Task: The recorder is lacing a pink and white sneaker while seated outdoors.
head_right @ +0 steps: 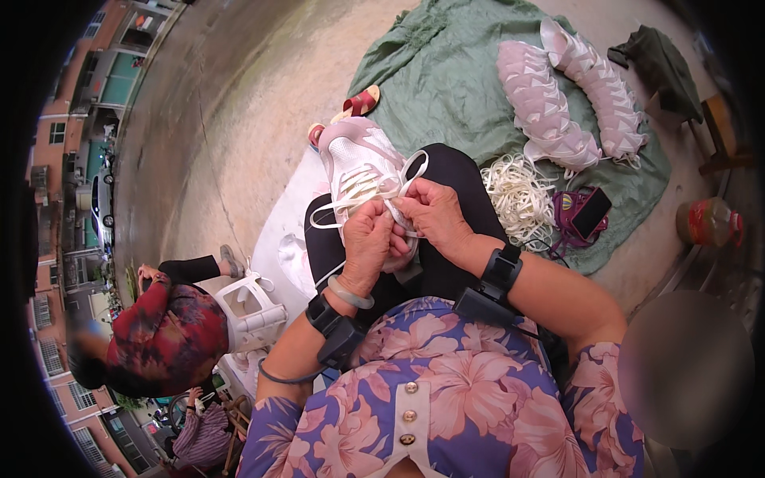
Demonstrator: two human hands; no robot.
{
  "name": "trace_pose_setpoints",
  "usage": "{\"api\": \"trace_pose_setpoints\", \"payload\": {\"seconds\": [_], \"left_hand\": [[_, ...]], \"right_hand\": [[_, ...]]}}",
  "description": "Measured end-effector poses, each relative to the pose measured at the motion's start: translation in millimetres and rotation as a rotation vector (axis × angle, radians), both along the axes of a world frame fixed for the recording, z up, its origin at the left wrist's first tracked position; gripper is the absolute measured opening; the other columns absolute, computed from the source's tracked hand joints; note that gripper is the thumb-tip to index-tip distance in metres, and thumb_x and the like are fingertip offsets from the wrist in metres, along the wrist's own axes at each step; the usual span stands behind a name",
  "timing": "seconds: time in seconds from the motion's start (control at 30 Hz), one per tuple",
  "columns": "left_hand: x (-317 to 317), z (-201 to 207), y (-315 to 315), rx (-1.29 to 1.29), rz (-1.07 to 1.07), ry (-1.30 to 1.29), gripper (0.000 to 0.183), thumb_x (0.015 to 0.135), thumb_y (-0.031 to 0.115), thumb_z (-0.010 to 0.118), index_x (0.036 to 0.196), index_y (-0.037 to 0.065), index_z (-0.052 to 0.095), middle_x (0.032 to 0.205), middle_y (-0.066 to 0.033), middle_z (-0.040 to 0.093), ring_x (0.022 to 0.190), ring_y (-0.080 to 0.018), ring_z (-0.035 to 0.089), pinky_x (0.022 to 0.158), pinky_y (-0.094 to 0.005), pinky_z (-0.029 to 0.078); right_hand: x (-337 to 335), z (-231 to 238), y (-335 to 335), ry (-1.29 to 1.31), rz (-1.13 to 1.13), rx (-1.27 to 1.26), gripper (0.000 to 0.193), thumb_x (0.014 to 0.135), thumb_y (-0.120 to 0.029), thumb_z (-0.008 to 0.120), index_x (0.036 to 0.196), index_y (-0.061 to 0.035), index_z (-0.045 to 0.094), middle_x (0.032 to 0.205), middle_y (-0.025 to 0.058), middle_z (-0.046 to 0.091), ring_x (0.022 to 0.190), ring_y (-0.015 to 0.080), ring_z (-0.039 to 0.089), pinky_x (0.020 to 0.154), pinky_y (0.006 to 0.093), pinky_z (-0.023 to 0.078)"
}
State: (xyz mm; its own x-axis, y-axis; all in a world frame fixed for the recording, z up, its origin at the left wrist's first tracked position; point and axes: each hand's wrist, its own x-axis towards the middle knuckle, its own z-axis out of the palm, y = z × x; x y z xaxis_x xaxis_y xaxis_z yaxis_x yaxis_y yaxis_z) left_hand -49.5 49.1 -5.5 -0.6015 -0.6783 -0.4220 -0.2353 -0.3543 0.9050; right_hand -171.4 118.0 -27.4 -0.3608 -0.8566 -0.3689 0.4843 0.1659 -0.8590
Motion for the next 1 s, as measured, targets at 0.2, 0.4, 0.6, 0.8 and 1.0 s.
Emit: {"api": "trace_pose_setpoints", "payload": {"seconds": [0.2, 0.4, 0.6, 0.8, 1.0], "left_hand": [[3.7, 11.8, -6.9, -0.103, -0.145, -0.159, 0.013, 0.092, 0.010, 0.044, 0.083, 0.003, 0.050, 0.062, -0.0019, 0.053, 0.041, -0.0062, 0.047, 0.037, -0.0176, 0.038], [56.0, 37.5, -13.0, -0.072, -0.282, -0.289, 0.014, 0.091, 0.014, 0.047, 0.082, 0.004, 0.052, 0.060, -0.0005, 0.052, 0.040, -0.0041, 0.043, 0.036, -0.0155, 0.032], [117.2, 38.1, -11.0, 0.140, -0.192, -0.241, 0.014, 0.089, 0.017, 0.052, 0.083, 0.005, 0.054, 0.059, 0.0011, 0.052, 0.041, -0.0022, 0.042, 0.037, -0.0154, 0.031], [99.9, 8.6, -47.3, -0.355, 0.014, -0.207, 0.012, 0.086, 0.015, 0.056, 0.087, 0.004, 0.063, 0.063, 0.0034, 0.054, 0.047, -0.0013, 0.043, 0.040, -0.0147, 0.031], [81.1, 5.7, -74.6, -0.158, -0.019, -0.095, 0.015, 0.083, 0.009, 0.056, 0.095, 0.002, 0.062, 0.066, 0.0015, 0.057, 0.049, -0.0028, 0.049, 0.040, -0.0147, 0.034]], "right_hand": [[-6.6, 2.2, -8.0, -0.328, -0.066, -0.082, 0.005, 0.083, -0.008, 0.058, 0.079, -0.0062, 0.054, 0.065, -0.0001, 0.055, 0.050, 0.0047, 0.047, 0.045, 0.0204, 0.041], [-17.8, 3.3, -2.0, -0.556, -0.109, -0.122, 0.010, 0.082, -0.005, 0.053, 0.091, -0.0072, 0.051, 0.075, 0.0057, 0.060, 0.047, 0.0067, 0.047, 0.049, 0.0244, 0.047], [-17.6, 11.6, -4.3, -0.198, -0.060, -0.106, 0.009, 0.081, -0.003, 0.053, 0.090, -0.0038, 0.052, 0.069, 0.0027, 0.057, 0.048, 0.0057, 0.048, 0.049, 0.0224, 0.047], [-34.0, 10.9, 4.1, -0.068, -0.015, -0.117, 0.013, 0.084, -0.011, 0.055, 0.095, -0.0041, 0.054, 0.078, 0.0052, 0.062, 0.050, 0.0056, 0.050, 0.050, 0.0207, 0.046], [-36.1, 7.0, 8.9, -0.066, 0.023, 0.032, 0.017, 0.087, -0.019, 0.057, 0.098, -0.0064, 0.055, 0.078, 0.0037, 0.061, 0.059, 0.0069, 0.057, 0.052, 0.0207, 0.047]]}}
